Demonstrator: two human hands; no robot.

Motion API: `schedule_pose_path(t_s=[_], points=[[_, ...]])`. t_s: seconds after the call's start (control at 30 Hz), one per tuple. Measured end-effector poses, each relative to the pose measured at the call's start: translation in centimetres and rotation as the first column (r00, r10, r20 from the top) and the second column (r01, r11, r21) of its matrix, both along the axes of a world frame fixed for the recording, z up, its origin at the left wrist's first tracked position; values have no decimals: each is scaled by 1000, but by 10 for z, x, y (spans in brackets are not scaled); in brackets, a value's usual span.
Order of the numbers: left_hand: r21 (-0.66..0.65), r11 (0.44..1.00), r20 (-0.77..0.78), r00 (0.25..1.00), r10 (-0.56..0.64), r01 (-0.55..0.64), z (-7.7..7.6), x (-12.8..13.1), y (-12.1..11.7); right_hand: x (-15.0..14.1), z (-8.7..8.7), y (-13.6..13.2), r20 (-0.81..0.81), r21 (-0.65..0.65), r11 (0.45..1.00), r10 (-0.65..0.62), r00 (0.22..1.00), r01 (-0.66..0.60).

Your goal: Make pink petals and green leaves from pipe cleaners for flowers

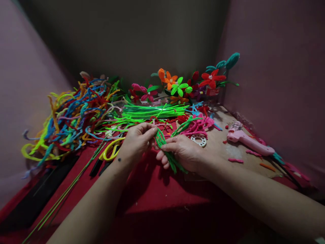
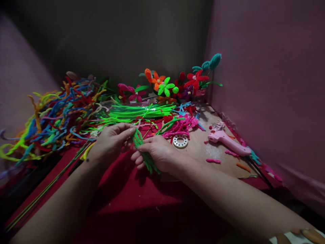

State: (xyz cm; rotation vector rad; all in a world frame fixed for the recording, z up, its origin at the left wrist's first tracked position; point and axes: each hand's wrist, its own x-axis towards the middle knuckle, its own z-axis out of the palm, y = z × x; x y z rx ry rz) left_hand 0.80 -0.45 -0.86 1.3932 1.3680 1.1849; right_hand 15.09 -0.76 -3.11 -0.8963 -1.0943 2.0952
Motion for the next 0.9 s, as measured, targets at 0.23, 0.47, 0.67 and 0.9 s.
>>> schedule_pose_path(t_s=[0.23, 0.47, 0.67, 0.9], points=[[-86, 992, 196, 978, -78, 96, -4, -14, 7, 3, -3, 3, -100, -17, 998, 51, 994, -53], [-135, 991, 311, 950, 27, 16, -9, 0, 5, 0, -5, 0, -141, -68, 991, 107, 984, -117], [-102, 994, 315, 949, 7, 26, -10, -2, 6, 2, -2, -1, -97, -47, 989, 133, 986, -138], [-87, 996, 264, 964, 30, -7, -7, -5, 8, 0, -8, -1, -44, 77, 988, 138, 989, -134]])
